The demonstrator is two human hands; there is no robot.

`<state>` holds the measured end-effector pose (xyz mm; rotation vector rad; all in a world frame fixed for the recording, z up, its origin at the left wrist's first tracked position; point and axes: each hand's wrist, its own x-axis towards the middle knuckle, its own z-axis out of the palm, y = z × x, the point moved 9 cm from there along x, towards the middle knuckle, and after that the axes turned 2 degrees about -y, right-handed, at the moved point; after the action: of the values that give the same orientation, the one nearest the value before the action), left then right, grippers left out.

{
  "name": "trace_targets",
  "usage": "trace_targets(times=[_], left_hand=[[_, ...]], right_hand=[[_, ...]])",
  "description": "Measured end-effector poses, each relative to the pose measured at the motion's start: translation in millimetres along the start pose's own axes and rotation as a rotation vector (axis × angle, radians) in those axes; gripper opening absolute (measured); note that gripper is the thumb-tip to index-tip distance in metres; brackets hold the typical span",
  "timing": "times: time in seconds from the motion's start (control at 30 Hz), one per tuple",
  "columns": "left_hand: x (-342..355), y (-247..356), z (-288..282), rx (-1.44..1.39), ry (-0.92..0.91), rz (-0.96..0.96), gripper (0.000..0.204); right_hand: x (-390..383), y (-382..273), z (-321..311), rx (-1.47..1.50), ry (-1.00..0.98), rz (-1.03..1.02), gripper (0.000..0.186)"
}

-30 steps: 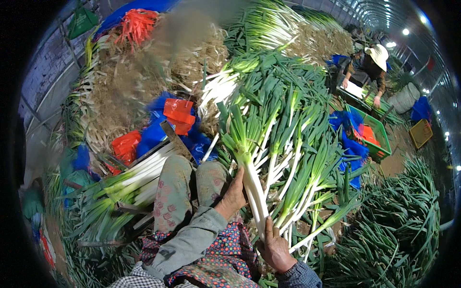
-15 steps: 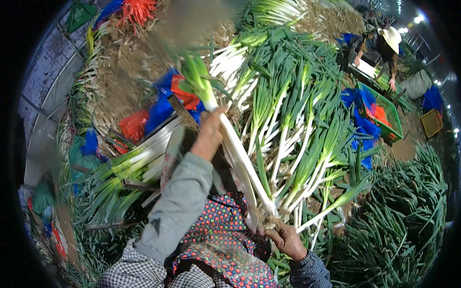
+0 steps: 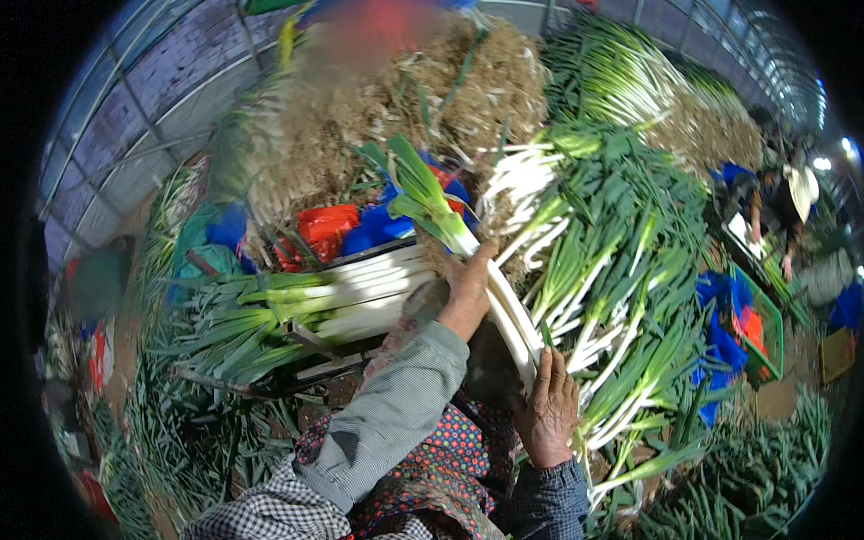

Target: The person sits on the floor and repeatedly picks up bunches of green onions, places them on a metal frame, and then removes them to a pile. The person handles the vegetables by hand without using any tools.

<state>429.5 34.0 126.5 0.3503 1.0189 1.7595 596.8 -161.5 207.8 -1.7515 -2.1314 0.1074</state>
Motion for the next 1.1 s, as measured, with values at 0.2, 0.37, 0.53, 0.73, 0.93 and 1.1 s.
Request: trace_targets(times=[0.2,0.37,0.53,0.73,0.93,1.1], left_hand=[[-9,32,1,-0.159,-0.061,-0.069,0.051],[12,49,3,-0.269,-0.253,-0.231,0.059],[46,97,-4,-0.636,-0.441,-0.196,0.059],[60,203,-31,-0.737,-0.735,-0.096,0.077],[74,342,-132,-0.579,-0.327,0.219,0.067],[31,418,-202,-0.505,-0.637,0.427,0.068]], right_hand=[[2,9,7,0.101,-0.13,-0.038,0.084],[0,-11,-30,0.215,-0.191,-0.168,0.092],[1,-34,-46,0.12,-0.261,-0.236,0.091],[38,-44,-45,-0.11,-0.212,-0.402,0.084],[190,-45,-17,-0.236,-0.108,-0.334,0.072],[287,-118,85,0.319,-0.083,-0.394,0.055]])
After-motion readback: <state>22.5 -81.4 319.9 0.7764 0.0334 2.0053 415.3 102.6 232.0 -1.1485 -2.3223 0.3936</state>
